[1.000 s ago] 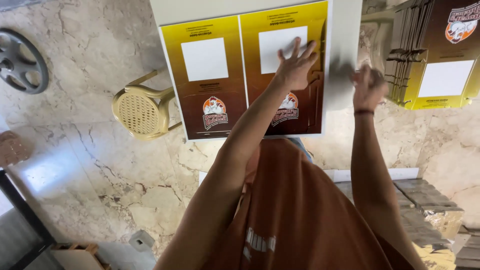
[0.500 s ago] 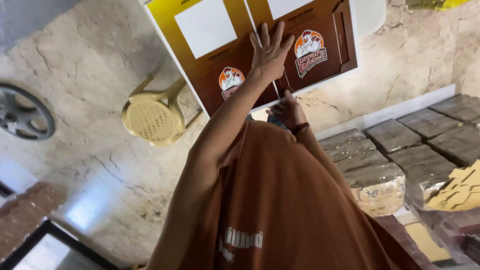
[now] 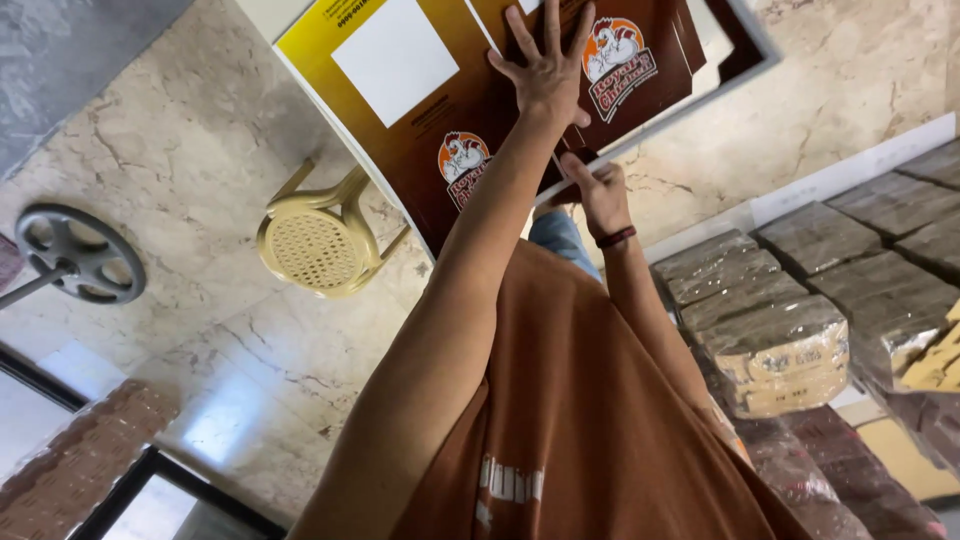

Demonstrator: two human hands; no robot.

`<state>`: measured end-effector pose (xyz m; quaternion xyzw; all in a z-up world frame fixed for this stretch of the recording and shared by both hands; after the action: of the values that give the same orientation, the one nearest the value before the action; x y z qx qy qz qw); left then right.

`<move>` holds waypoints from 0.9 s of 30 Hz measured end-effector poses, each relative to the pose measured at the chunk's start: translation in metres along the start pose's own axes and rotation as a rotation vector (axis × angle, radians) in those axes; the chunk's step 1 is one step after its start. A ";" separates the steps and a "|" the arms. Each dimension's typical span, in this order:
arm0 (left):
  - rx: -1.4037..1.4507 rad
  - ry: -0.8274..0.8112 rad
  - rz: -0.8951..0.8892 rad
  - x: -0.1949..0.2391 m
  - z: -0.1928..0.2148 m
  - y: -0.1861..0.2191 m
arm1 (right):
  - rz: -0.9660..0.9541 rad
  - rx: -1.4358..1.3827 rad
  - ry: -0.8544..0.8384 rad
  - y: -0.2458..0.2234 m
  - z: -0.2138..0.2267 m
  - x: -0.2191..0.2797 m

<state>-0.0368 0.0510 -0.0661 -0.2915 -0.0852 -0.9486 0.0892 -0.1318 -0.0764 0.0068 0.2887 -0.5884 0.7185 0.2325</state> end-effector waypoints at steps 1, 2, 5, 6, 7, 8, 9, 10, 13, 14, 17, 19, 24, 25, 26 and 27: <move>0.008 0.001 0.007 -0.002 0.005 -0.001 | -0.117 -0.071 -0.019 0.009 0.000 -0.006; 0.007 -0.005 0.012 -0.002 0.013 -0.003 | -0.123 -0.070 -0.024 0.025 0.004 -0.020; 0.030 -0.050 -0.011 0.007 0.009 -0.006 | -0.401 -0.240 -0.022 0.092 0.016 -0.029; 0.101 0.007 -0.038 0.001 0.010 -0.010 | -0.405 -0.212 -0.069 0.098 0.011 -0.032; 0.172 0.064 -0.065 -0.005 0.012 -0.014 | -0.408 -0.182 -0.115 0.103 0.006 -0.034; 0.168 0.068 -0.065 0.000 -0.002 -0.028 | -0.404 -0.185 -0.117 0.101 -0.003 -0.028; 0.218 0.219 -0.090 0.004 -0.006 -0.041 | -0.394 -0.184 -0.107 0.099 -0.011 -0.021; 0.273 0.364 -0.115 0.015 -0.013 -0.052 | -0.390 -0.178 -0.094 0.100 -0.016 -0.010; 0.356 0.333 0.092 0.077 -0.052 -0.086 | -0.378 -0.275 0.058 0.111 -0.022 -0.005; 0.355 0.344 0.091 0.084 -0.054 -0.082 | -0.367 -0.277 0.055 0.110 -0.024 -0.006; 0.259 0.245 0.248 0.097 -0.068 -0.082 | -0.225 -0.132 0.104 0.104 -0.027 -0.004; 0.222 0.171 0.277 0.088 -0.071 -0.078 | -0.139 -0.112 0.230 0.099 -0.024 -0.001; 0.229 0.191 0.265 0.091 -0.070 -0.076 | -0.109 -0.070 0.171 0.095 -0.022 0.005; 0.215 0.154 0.262 0.094 -0.066 -0.076 | -0.152 -0.128 0.149 0.107 -0.020 -0.002; 0.210 0.150 0.274 0.096 -0.062 -0.082 | -0.160 -0.127 0.138 0.100 -0.025 0.000; 0.222 0.132 0.244 0.097 -0.058 -0.084 | -0.257 -0.046 -0.003 0.099 -0.038 0.003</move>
<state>-0.1652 0.1089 -0.0678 -0.2250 -0.1473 -0.9326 0.2409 -0.2061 -0.0591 -0.0672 0.3575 -0.5632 0.6687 0.3283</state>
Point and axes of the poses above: each hand's wrist, its own x-axis away from the middle knuckle, its own z-axis out of the back of the hand, y = z × x, the point moved 7 cm from there along -x, towards the middle knuckle, and after that the axes turned 10 degrees about y, right-handed, at the moved point
